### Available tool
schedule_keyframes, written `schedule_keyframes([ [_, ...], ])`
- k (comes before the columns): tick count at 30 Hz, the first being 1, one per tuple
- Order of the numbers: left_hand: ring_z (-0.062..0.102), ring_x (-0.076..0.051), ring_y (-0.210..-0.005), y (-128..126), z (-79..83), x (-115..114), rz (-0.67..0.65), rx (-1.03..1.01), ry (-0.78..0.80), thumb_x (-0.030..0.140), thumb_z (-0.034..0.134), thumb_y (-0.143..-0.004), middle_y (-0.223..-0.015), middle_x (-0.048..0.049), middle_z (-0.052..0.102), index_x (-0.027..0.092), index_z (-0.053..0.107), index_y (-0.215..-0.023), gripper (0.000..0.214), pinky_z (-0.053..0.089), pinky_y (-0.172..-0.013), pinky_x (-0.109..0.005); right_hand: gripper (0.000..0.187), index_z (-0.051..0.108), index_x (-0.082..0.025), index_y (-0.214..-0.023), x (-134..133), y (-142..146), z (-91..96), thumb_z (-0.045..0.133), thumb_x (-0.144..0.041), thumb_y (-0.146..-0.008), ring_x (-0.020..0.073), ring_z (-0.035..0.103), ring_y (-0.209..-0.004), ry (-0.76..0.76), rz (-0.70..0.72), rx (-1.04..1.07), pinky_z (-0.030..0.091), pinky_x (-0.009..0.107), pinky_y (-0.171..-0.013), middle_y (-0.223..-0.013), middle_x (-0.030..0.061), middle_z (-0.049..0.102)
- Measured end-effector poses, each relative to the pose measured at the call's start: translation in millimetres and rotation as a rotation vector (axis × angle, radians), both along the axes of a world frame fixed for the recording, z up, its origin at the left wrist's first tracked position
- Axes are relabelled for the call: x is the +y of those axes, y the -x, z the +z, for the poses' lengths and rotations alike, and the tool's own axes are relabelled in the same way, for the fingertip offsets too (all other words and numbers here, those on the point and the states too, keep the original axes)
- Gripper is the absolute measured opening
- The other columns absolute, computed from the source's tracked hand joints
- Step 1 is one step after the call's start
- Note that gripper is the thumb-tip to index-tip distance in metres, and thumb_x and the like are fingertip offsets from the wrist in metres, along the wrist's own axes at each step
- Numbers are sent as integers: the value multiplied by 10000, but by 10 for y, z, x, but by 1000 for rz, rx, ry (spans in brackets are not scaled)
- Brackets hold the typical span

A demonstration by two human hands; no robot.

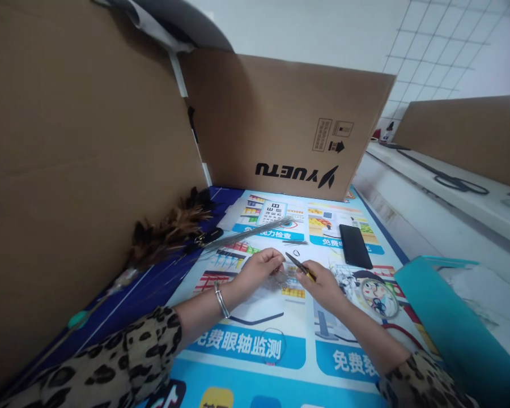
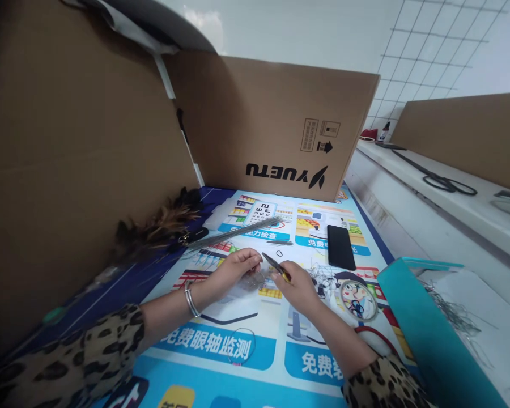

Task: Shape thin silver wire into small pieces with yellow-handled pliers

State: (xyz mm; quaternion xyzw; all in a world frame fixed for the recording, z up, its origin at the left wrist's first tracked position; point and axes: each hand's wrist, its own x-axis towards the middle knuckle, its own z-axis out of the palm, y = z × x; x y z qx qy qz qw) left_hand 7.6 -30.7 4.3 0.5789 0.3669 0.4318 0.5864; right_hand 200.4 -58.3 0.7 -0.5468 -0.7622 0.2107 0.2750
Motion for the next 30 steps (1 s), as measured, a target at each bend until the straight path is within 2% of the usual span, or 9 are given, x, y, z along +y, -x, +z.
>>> schedule_keyframes([
  [7,484,-70,-532,-96,7,-169,60,-67,0,389,513,-783,-674,1,569,130,538,-752,262,367,-535,-195,282,537,-194,-853,-11,-20,-22,414,-445,-817,129,482,-678,9,4,97,366,233,-603,-732,-11,532],
  [14,550,-90,-580,-175,-98,-283,157,-169,18,405,518,-777,-802,-33,602,132,542,-813,276,418,-585,-220,314,521,-193,-796,-4,-35,-17,386,-476,-825,107,434,-629,22,6,214,339,215,-570,-672,-34,481],
  [20,555,-97,-565,-182,-190,-323,184,-239,40,405,538,-766,-789,-26,612,153,553,-806,255,434,-584,-228,296,529,-202,-797,10,-6,-71,426,-480,-805,107,436,-633,3,35,182,329,217,-581,-677,-37,494],
  [25,550,-92,-558,-190,-201,-335,229,-227,16,400,546,-761,-778,-25,619,153,563,-788,249,417,-554,-211,273,532,-203,-795,7,-5,-94,435,-459,-803,110,448,-637,-32,40,157,323,216,-575,-686,-33,508],
  [30,559,-99,-567,-187,-219,-337,209,-212,29,398,552,-759,-777,-34,629,148,567,-795,253,426,-563,-220,226,537,-206,-792,10,-12,-136,463,-419,-789,110,456,-634,-45,50,124,317,211,-570,-688,-30,522],
])
